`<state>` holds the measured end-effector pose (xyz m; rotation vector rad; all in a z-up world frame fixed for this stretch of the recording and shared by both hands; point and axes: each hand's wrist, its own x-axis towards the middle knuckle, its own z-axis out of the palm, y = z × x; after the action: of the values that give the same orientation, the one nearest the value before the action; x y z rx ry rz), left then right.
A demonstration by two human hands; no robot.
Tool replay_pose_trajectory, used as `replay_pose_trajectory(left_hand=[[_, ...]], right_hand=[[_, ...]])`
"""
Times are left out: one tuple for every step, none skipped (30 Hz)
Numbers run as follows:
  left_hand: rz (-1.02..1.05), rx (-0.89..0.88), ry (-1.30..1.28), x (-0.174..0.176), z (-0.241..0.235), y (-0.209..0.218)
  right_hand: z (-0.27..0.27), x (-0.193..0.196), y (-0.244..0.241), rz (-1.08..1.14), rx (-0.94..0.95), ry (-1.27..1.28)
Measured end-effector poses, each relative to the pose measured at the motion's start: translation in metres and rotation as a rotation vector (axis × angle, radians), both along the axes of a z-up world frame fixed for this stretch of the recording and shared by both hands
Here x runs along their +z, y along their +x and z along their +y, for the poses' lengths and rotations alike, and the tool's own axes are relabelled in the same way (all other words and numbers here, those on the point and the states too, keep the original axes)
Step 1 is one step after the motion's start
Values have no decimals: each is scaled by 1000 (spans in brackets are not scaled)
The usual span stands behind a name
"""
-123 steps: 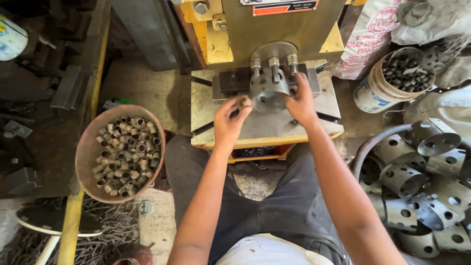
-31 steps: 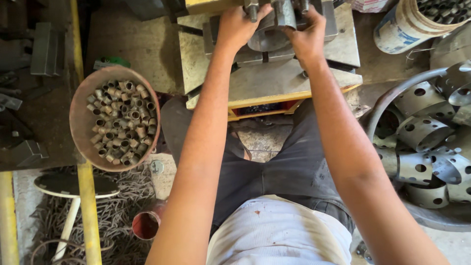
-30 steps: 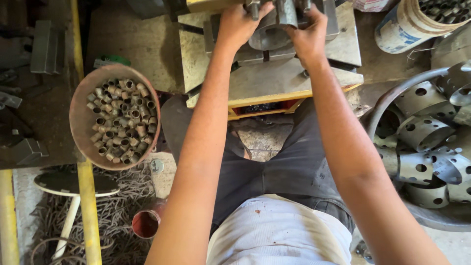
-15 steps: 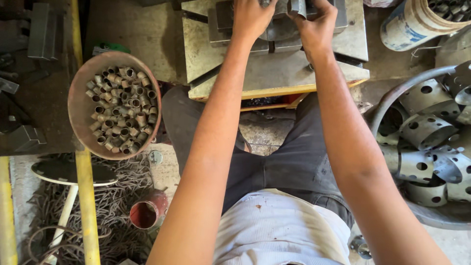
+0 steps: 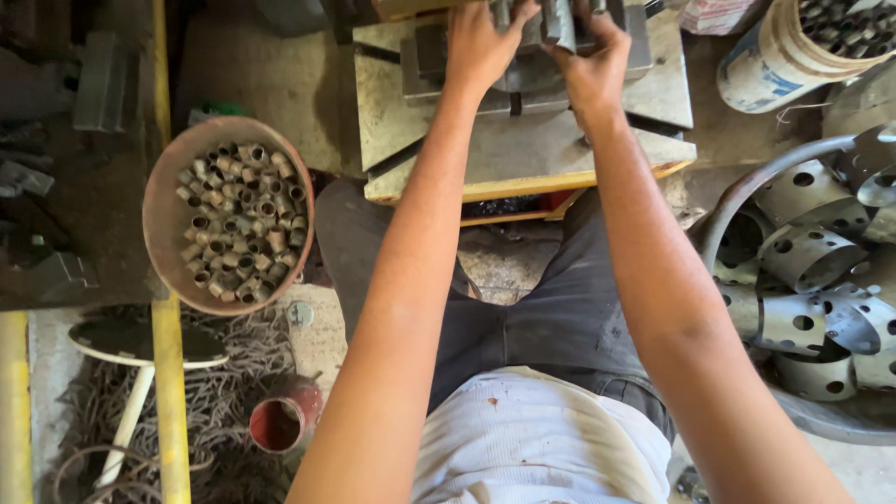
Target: The person picks up metal cylinders from a basket and small metal tubes from a bowl, then places them into an industrial press to join the components. They remove the joined parts and place them into the basket.
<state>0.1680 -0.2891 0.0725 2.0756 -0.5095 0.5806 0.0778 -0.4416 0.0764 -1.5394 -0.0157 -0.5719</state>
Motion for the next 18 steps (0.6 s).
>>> replay_pose_trajectory(left_hand=[[8, 0, -16, 2, 0, -4], [35, -37, -29, 6, 0, -6], [63, -71, -41, 10, 3, -8], [90, -105, -52, 13, 5, -7], [63, -112, -49, 14, 6, -7], [35, -119, -45, 13, 5, -5], [9, -121, -42, 12, 6, -3], [43, -111, -5, 9, 6, -2], [73, -103, 34, 8, 5, 0], [104, -96, 73, 6, 5, 1], [61, -86, 56, 4, 5, 1], [18, -75, 38, 3, 5, 0], [-30, -67, 20, 4, 4, 1], [-12, -64, 33, 7, 4, 2], [8, -60, 46, 9, 5, 1], [29, -56, 59, 12, 5, -1], [44, -74, 15, 16, 6, -4], [59, -93, -29, 20, 7, -7]], right_hand=[[-1, 0, -2, -4, -10, -12], [-1, 0, -3, -10, 3, 2], [-1, 0, -4, -14, 20, 18], [0, 1, -3, -19, 36, 33], [0, 2, -3, -19, 28, 22], [-1, 3, -3, -20, 21, 11], [0, 3, -3, -19, 17, -2], [0, 3, -4, -14, 22, 0], [0, 3, -4, -12, 24, 3], [1, 4, -4, -10, 27, 6], [1, 5, -5, -10, 20, 6], [2, 5, -5, -10, 14, 5], [2, 8, -3, -15, 5, 3], [2, 11, -2, -12, 3, 2], [2, 11, -4, -7, 3, 2], [2, 11, -6, -2, 3, 1], [3, 11, -7, 5, -4, -5], [3, 11, -9, 11, -11, -11]])
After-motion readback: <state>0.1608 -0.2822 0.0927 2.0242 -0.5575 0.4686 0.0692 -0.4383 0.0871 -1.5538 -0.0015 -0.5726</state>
